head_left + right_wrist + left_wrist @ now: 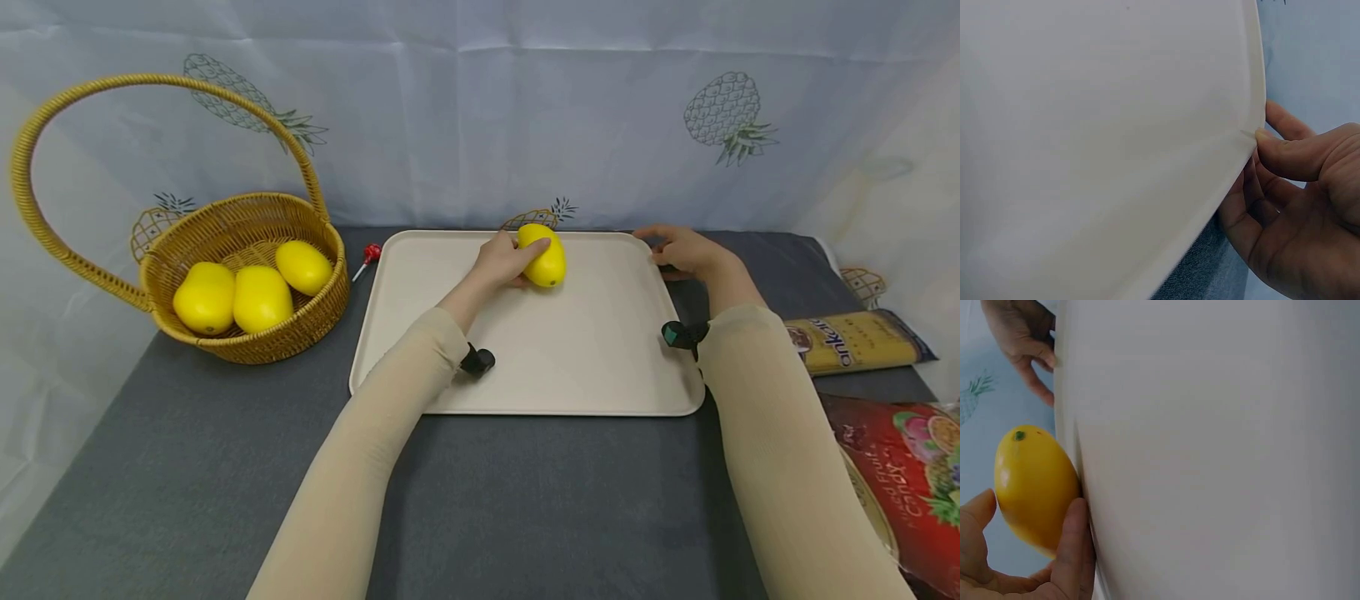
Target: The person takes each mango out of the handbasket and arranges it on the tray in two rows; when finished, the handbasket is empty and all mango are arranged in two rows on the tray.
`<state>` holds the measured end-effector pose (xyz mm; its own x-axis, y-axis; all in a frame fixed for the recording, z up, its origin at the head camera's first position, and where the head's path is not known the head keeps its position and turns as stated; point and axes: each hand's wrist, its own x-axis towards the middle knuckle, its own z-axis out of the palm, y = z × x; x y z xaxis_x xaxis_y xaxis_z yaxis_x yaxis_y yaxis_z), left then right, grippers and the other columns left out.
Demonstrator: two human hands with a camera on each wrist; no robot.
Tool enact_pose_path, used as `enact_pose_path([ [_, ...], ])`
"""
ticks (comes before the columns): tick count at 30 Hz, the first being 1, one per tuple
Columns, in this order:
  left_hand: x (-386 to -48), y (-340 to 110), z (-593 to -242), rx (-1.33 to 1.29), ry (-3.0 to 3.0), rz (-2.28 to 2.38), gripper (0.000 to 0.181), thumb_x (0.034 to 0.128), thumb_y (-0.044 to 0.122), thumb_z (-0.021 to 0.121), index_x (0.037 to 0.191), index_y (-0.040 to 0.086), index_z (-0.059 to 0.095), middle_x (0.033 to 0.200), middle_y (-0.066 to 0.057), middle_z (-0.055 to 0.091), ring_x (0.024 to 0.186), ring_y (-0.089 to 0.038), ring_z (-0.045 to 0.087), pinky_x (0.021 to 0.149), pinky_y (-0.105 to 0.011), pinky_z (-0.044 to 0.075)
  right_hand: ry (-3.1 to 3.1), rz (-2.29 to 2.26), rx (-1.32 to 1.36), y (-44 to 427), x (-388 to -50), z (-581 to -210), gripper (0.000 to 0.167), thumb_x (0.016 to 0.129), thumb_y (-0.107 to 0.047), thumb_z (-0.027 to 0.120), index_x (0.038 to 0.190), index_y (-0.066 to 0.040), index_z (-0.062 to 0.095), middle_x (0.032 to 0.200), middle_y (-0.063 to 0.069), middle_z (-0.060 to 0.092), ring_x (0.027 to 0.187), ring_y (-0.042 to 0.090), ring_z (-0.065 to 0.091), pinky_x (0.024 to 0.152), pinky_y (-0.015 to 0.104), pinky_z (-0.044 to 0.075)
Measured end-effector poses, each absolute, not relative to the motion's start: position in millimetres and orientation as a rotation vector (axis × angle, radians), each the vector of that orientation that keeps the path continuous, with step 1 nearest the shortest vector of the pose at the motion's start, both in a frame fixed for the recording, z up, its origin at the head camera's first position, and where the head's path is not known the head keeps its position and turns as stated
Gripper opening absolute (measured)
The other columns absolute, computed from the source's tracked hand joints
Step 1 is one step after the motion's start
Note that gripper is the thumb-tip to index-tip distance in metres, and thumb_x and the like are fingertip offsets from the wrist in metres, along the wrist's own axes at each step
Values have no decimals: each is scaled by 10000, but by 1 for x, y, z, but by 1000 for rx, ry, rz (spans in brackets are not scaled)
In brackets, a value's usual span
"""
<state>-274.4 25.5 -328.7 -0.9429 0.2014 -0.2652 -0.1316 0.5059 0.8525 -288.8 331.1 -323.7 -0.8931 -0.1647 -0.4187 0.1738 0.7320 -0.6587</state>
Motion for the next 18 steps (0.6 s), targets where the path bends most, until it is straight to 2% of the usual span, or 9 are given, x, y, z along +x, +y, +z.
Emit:
enact_pose_path([
  [4, -274, 23, -327, 65, 2390, 1425, 634, 951, 517, 589, 1299, -7, 510, 1276, -159, 595, 802, -172, 676, 718, -239, 603, 2476, -1009, 4, 331, -289, -324, 574, 1059, -125, 393, 1592, -157, 183, 1402, 249, 324, 1215, 336, 447, 1081, 559, 438],
  [7, -275, 20, -326, 64, 2402, 1411, 673, 956, 520, 577, 1355, -6, 446, 1323, -170, 553, 808, -173, 666, 754, -251, 604, 2473, -1012, 3, 331, -288, -324, 572, 1059, -114, 384, 1592, -152, 179, 1414, 254, 315, 1238, 353, 433, 1091, 570, 427],
  [12, -277, 12, -322, 33, 2429, 1385, 678, 956, 555, 552, 1375, 39, 420, 1271, -133, 549, 821, -175, 661, 792, -250, 585, 2470, -1015, 2, 331, -287, -324, 577, 1056, -96, 379, 1592, -147, 174, 1395, 249, 320, 1233, 353, 419, 1097, 582, 414],
  [18, -280, -2, -309, 37, 2456, 1370, 653, 974, 568, 504, 1375, 61, 415, 1282, -135, 556, 985, -223, 722, 910, -298, 576, 2467, -1017, 17, 330, -287, -323, 577, 1059, -106, 379, 1594, -165, 173, 1416, 252, 308, 1254, 360, 411, 1105, 584, 407],
])
